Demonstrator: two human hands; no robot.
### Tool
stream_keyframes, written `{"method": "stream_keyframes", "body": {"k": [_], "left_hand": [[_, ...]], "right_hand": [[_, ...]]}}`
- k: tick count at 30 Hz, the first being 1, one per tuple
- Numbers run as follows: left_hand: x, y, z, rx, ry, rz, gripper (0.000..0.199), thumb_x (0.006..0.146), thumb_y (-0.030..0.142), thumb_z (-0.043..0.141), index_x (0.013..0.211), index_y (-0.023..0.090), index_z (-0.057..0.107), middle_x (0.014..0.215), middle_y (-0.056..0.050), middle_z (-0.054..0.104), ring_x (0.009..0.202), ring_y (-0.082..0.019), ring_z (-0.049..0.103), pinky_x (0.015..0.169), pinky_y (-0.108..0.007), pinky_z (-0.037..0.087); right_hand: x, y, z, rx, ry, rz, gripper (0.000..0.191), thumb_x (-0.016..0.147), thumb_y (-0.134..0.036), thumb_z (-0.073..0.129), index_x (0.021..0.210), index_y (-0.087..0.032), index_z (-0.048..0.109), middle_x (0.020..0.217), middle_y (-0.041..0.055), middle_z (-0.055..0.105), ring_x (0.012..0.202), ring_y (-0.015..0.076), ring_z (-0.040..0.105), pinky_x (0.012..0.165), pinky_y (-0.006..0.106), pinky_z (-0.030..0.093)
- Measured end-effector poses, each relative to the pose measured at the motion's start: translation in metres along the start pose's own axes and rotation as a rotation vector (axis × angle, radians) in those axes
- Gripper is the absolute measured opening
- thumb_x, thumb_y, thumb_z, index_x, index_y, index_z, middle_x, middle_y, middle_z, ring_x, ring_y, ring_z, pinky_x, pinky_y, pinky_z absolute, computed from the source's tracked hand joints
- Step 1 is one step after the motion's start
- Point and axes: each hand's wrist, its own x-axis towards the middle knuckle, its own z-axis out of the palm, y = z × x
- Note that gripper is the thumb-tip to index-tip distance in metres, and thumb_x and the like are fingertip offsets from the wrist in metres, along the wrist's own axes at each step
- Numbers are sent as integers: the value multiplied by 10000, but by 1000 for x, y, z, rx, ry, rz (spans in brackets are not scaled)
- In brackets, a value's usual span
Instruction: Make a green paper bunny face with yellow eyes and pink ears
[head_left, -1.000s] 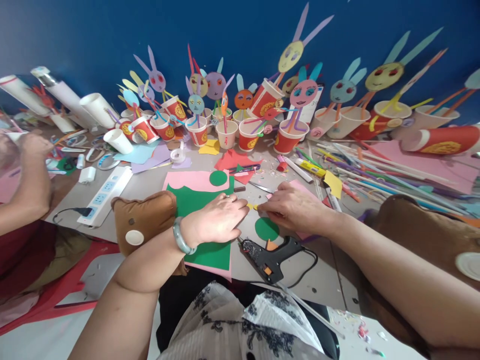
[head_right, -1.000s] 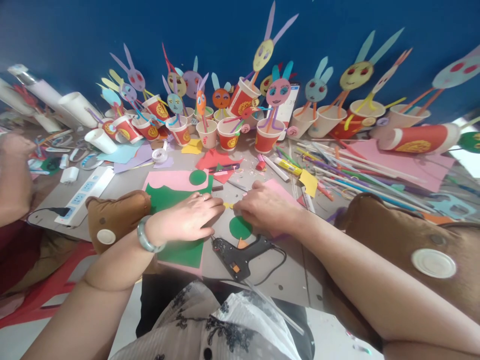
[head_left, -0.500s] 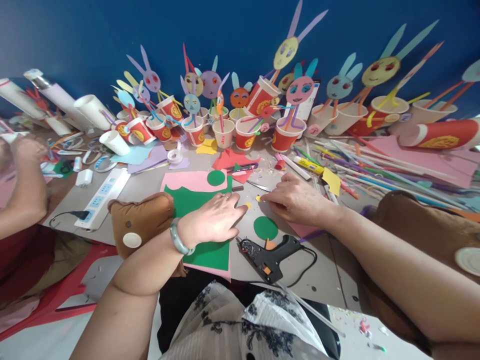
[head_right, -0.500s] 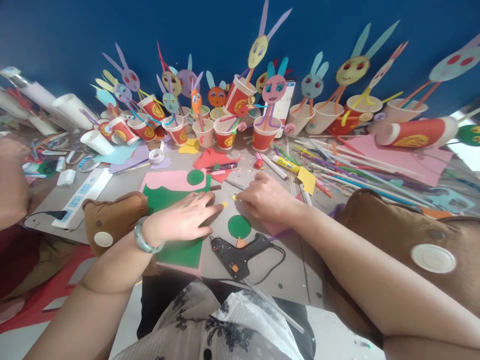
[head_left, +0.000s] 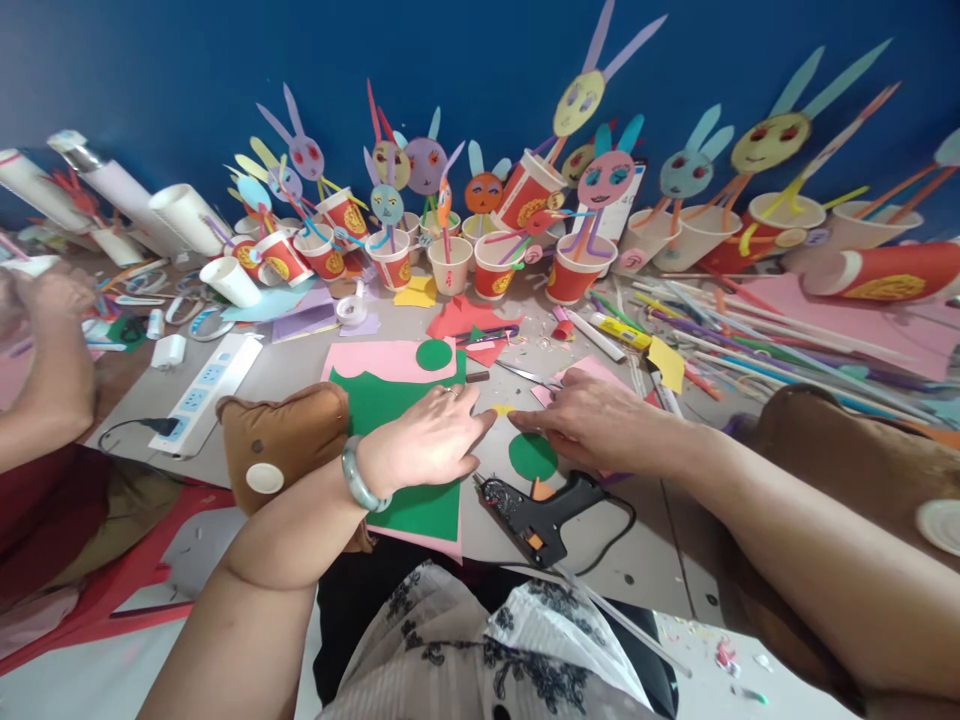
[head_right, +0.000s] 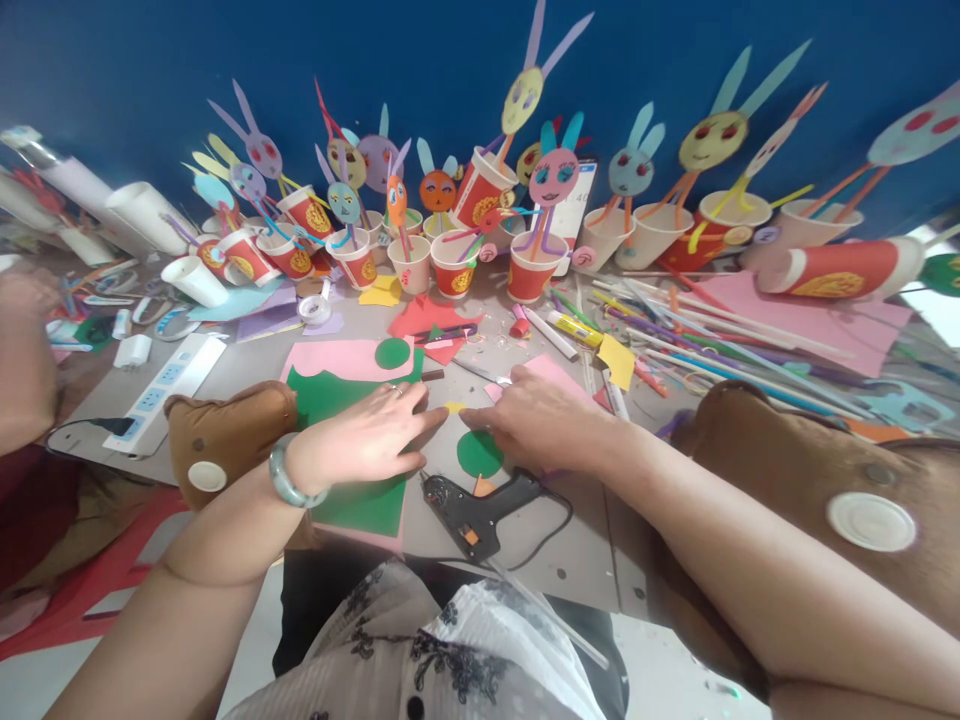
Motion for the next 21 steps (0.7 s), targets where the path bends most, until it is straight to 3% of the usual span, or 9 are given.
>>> {"method": "stream_keyframes", "body": {"k": [14, 21], "left_hand": [[-1, 1, -6, -29, -30, 22, 411, 922, 293, 573, 1303, 141, 546, 1203, -145, 528, 1075, -283, 569, 964, -416, 452], [1, 5, 2, 46, 16, 51, 449, 956, 131, 409, 1398, 161, 483, 1136, -135, 552, 1025, -263, 585, 912, -408, 472]], "right_hand": [[1, -2, -11, 27, -50, 16, 447, 833, -153, 522, 1225, -253, 713, 640, 38, 682, 548, 153, 494, 688, 342, 221], [1, -3, -15, 15, -45, 8, 442, 836, -144, 520, 1220, -240, 717, 639, 49, 693, 550, 158, 510, 681, 342, 236]]}}
